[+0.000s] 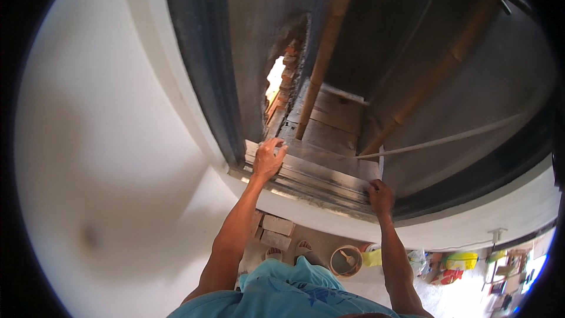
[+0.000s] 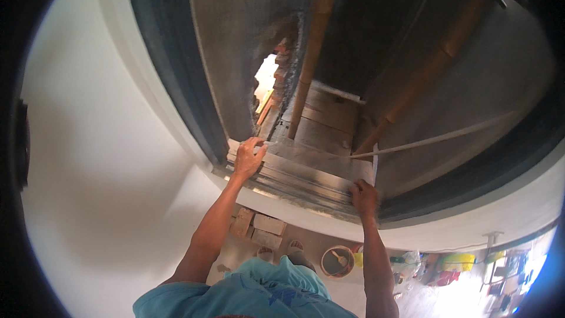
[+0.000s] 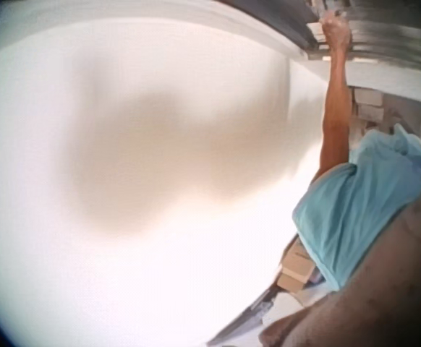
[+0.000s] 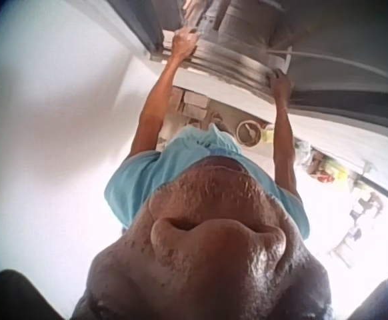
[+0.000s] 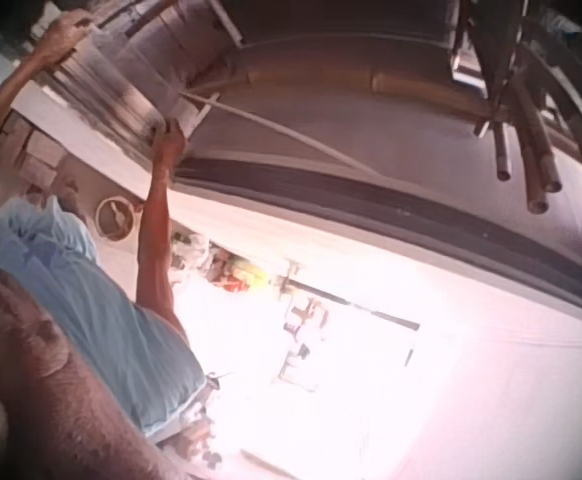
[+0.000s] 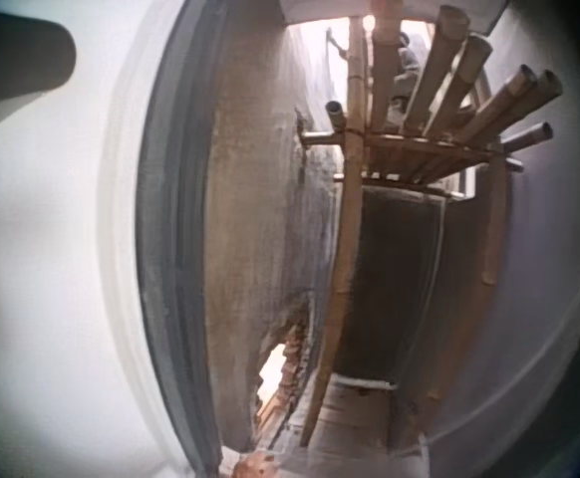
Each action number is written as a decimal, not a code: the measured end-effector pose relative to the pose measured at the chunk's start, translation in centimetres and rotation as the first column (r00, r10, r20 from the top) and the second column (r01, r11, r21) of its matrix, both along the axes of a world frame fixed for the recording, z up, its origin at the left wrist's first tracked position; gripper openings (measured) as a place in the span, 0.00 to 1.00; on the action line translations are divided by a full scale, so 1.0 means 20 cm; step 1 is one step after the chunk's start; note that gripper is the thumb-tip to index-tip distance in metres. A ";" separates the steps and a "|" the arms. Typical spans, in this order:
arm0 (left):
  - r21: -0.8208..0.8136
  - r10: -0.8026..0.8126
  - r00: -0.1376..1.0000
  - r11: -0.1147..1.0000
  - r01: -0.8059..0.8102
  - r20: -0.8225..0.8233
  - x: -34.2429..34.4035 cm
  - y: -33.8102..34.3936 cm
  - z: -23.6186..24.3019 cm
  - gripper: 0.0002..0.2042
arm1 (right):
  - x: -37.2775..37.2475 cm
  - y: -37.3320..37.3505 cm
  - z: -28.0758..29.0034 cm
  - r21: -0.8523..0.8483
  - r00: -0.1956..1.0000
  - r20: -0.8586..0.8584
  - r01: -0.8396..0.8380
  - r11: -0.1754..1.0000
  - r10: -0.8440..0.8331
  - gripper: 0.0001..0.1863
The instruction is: The person positions and adjusts a metal window frame into a wall opening. They repeatedly lift, align, and press the frame against the wall and surrounding structure to fit it in place.
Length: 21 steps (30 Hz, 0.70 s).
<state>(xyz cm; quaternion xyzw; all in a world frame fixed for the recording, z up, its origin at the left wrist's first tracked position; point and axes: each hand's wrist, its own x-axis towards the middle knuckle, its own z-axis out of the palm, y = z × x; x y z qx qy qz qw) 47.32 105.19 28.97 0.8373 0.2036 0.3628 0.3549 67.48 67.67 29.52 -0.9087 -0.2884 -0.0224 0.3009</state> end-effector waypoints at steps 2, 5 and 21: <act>0.019 -0.031 0.998 0.999 0.030 0.050 -0.03 -0.03 0.02 0.15 | -0.02 0.02 0.03 -0.013 1.000 -0.015 0.000 1.000 0.000 0.15; 0.055 -0.085 0.994 0.995 0.081 0.068 -0.13 -0.13 0.18 0.14 | -0.02 0.00 0.02 -0.030 1.000 -0.017 0.002 1.000 -0.002 0.14; 0.438 0.281 0.729 0.646 -0.625 0.624 -0.66 0.10 1.23 0.27 | 0.00 -0.02 0.01 -0.027 0.999 0.036 -0.031 0.999 0.032 0.13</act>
